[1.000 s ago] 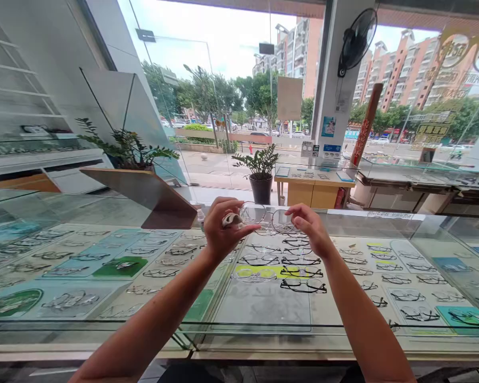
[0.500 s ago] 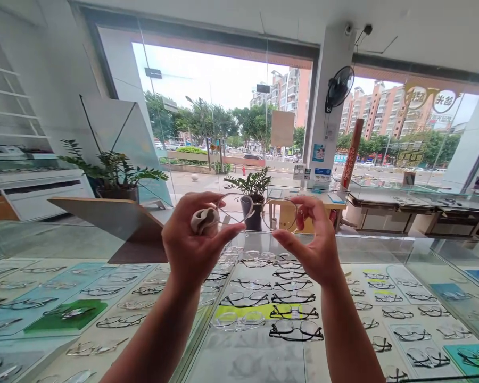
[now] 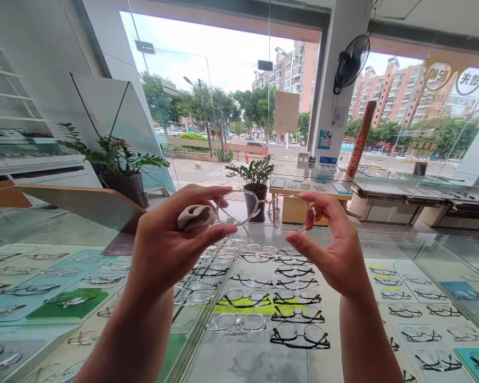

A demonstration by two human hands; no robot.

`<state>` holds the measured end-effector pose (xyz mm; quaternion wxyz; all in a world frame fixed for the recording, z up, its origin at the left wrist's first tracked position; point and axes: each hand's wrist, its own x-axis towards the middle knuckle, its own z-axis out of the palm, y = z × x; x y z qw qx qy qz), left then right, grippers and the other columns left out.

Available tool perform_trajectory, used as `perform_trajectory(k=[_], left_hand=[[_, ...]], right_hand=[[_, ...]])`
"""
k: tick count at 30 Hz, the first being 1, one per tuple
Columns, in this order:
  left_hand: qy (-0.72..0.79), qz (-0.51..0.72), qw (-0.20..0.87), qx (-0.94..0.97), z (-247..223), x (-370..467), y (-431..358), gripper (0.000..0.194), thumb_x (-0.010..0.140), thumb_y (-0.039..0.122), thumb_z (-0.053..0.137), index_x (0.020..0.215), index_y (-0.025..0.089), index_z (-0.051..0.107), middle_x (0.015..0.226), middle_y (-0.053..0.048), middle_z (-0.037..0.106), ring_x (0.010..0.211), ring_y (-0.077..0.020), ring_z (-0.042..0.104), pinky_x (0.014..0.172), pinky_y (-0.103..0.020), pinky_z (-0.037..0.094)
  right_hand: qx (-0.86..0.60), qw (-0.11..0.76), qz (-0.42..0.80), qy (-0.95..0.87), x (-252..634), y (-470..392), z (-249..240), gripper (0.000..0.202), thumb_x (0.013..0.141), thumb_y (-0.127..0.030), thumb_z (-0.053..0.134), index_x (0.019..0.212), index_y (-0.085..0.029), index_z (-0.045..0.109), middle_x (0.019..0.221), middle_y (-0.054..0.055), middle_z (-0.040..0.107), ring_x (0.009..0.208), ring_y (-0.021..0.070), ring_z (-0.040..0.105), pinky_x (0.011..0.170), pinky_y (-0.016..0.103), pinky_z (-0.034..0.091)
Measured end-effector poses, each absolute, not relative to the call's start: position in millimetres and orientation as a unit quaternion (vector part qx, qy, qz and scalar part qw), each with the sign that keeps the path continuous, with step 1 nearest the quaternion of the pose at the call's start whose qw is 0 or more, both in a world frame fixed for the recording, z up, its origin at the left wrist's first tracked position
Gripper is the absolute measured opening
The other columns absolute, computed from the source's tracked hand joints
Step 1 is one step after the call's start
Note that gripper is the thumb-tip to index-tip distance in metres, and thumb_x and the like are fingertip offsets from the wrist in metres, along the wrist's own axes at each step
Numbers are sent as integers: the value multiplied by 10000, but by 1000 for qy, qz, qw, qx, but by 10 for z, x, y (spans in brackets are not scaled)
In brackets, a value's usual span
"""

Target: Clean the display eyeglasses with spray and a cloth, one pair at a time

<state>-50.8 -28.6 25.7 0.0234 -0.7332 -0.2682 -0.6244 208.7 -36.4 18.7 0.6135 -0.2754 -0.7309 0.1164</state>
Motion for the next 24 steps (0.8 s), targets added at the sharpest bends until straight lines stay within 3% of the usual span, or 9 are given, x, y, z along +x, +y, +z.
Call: perform_trajectory(k=[9, 24], left_hand=[[-232, -659, 55, -713, 237, -503, -213, 457, 791, 428, 896, 1182, 235, 760, 884, -4, 680, 787, -131, 610, 712, -248, 508], [-226, -671, 82, -702, 224, -455, -217, 458, 788, 407, 902, 1186, 233, 757, 857, 10, 657, 757, -120, 580, 680, -245, 491]], right_hand=[[-311, 613, 139, -714, 2048, -313, 154, 430, 873, -414, 825, 1252, -296, 662, 1046, 23, 697, 994, 205, 680, 960, 419, 562], [-332, 590, 138, -723, 2065, -316, 180, 415, 887, -456, 801, 1246, -299, 665, 1132, 39, 741, 1084, 218, 699, 1039, 463, 558]])
